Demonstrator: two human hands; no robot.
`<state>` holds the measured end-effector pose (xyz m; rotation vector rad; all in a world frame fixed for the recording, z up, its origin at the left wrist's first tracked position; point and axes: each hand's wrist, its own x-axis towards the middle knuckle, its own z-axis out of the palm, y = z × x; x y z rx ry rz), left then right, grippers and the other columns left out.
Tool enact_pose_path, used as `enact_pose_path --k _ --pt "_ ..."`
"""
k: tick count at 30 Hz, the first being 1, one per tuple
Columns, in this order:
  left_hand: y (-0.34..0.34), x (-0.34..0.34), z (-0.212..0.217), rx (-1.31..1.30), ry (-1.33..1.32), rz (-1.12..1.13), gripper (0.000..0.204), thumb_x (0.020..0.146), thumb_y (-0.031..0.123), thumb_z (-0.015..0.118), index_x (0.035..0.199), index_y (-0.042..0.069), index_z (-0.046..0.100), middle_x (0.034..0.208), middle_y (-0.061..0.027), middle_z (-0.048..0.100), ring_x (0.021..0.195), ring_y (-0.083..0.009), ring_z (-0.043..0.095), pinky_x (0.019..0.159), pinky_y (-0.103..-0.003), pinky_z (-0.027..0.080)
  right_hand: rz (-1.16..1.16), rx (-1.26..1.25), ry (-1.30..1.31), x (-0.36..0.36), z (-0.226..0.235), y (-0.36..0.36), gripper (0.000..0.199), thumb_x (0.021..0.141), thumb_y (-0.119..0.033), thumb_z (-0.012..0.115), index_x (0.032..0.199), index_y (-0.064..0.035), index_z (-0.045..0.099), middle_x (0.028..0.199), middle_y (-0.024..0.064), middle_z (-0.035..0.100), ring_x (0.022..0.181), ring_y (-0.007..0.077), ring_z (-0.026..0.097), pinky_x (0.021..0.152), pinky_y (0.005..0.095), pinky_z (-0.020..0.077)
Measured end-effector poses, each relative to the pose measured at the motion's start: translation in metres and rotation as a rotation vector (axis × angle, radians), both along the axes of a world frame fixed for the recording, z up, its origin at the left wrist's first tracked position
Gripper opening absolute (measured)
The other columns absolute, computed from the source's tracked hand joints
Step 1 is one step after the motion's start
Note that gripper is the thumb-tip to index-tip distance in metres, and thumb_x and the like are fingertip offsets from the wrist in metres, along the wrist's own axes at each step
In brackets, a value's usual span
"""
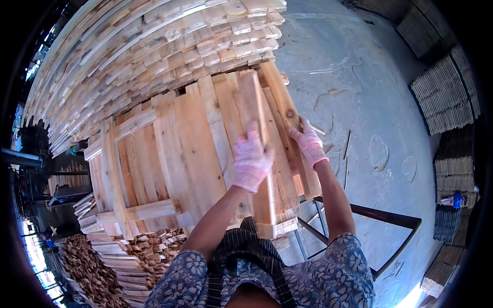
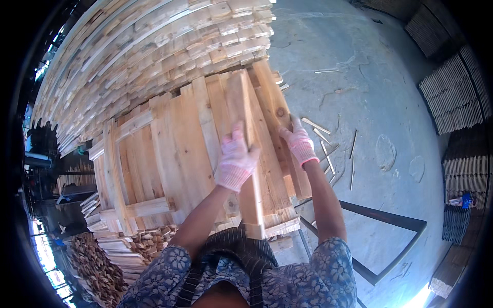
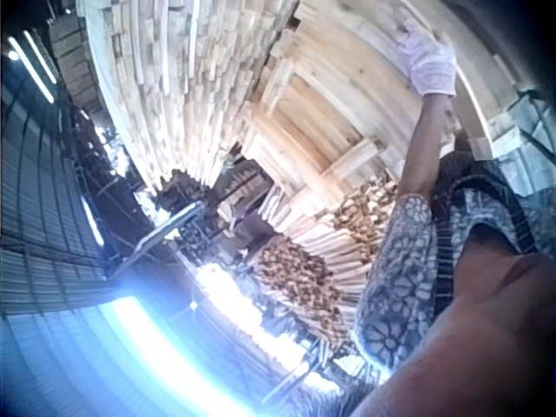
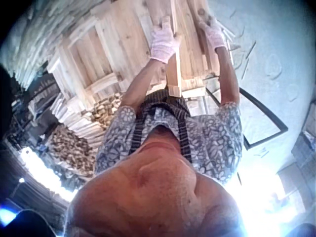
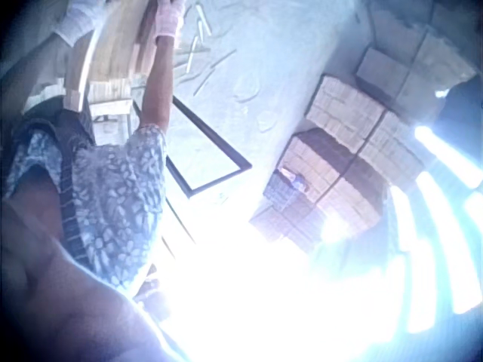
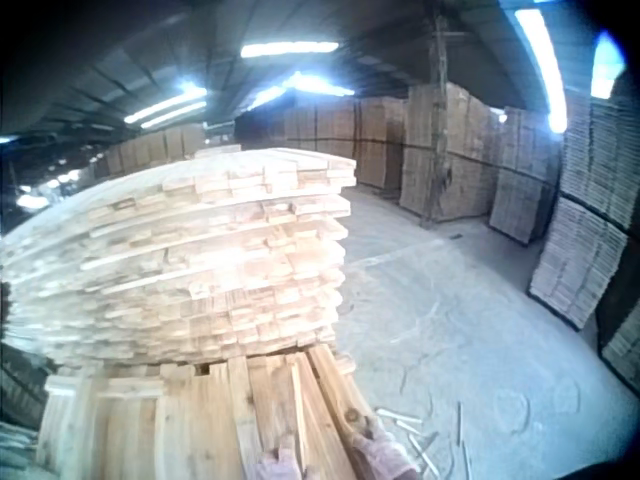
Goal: The person picks up wooden planks from a large pile and places them onto a wooden pallet. They arrange the planks in a neat stack, occasionally adjusting their position to ensure alignment. The process is repeated continuously as they build up the stack on the pallet.
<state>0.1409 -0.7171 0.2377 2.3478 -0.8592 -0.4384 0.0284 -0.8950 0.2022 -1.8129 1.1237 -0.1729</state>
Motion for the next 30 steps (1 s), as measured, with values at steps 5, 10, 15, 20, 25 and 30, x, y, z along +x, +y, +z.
enact_pose_path --k 5,10,15,20,25,30 --pt "-0.125 -0.021 0.001 0.067 -0.003 0.029 0.074 0.089 0.038 0.065 0.150 0.007 0.038 0.137 -0.0303 0.046 0.122 -0.0472 0.050 0.101 -0.057 0.046 -0.010 -0.097 -0.007 -0.035 -0.025 -0.054 0.074 0.098 -0.038 0.066 0.157 -0.0069 0.034 0.141 0.0276 0.059 0.130 0.0397 0.058 0.107 0.0432 0.0445" --pt "-0.125 -0.021 -0.042 0.019 -0.447 -0.080 0.061 0.091 0.042 0.067 0.140 0.008 0.053 0.140 -0.0278 0.044 0.126 -0.0435 0.048 0.102 -0.056 0.042 0.016 -0.087 0.048 -0.022 -0.015 -0.050 0.076 0.098 -0.042 0.063 0.158 -0.0065 0.033 0.142 0.0267 0.058 0.130 0.0397 0.058 0.106 0.0427 0.0453" --pt "-0.060 -0.023 -0.035 -0.167 -0.405 -0.299 0.066 0.090 0.047 0.069 0.138 0.005 0.054 0.145 -0.0243 0.043 0.134 -0.0417 0.044 0.108 -0.061 0.034 -0.028 -0.019 -0.122 -0.033 -0.015 -0.041 0.071 0.099 -0.041 0.061 0.156 -0.0075 0.036 0.141 0.0270 0.059 0.133 0.0406 0.055 0.106 0.0426 0.0444" --pt "-0.036 -0.040 -0.061 -0.024 -0.603 -0.457 0.069 0.098 0.053 0.050 0.146 0.005 0.050 0.157 -0.0200 0.041 0.148 -0.0369 0.034 0.118 -0.063 0.020 0.023 -0.057 0.083 0.000 -0.014 -0.026 0.066 0.100 -0.047 0.058 0.153 -0.0136 0.037 0.138 0.0284 0.059 0.130 0.0421 0.057 0.108 0.0477 0.0417" --pt "-0.038 -0.041 -0.050 0.087 -0.522 -0.466 0.065 0.102 0.049 0.041 0.148 0.004 0.050 0.159 -0.0174 0.042 0.150 -0.0352 0.033 0.119 -0.064 0.016 0.252 -0.224 0.291 0.022 -0.004 -0.041 0.070 0.101 -0.053 0.051 0.157 -0.0135 0.033 0.141 0.0293 0.056 0.127 0.0421 0.059 0.108 0.0460 0.0436" --pt "-0.009 -0.027 -0.058 -0.596 -0.394 -0.275 0.055 0.089 0.041 0.064 0.131 0.006 0.060 0.132 -0.0238 0.054 0.133 -0.0390 0.049 0.113 -0.055 0.035 0.111 -0.636 0.400 0.050 -0.014 -0.011 0.082 0.100 -0.064 0.042 0.161 -0.0107 0.028 0.152 0.0295 0.045 0.131 0.0452 0.054 0.110 0.0485 0.0436"
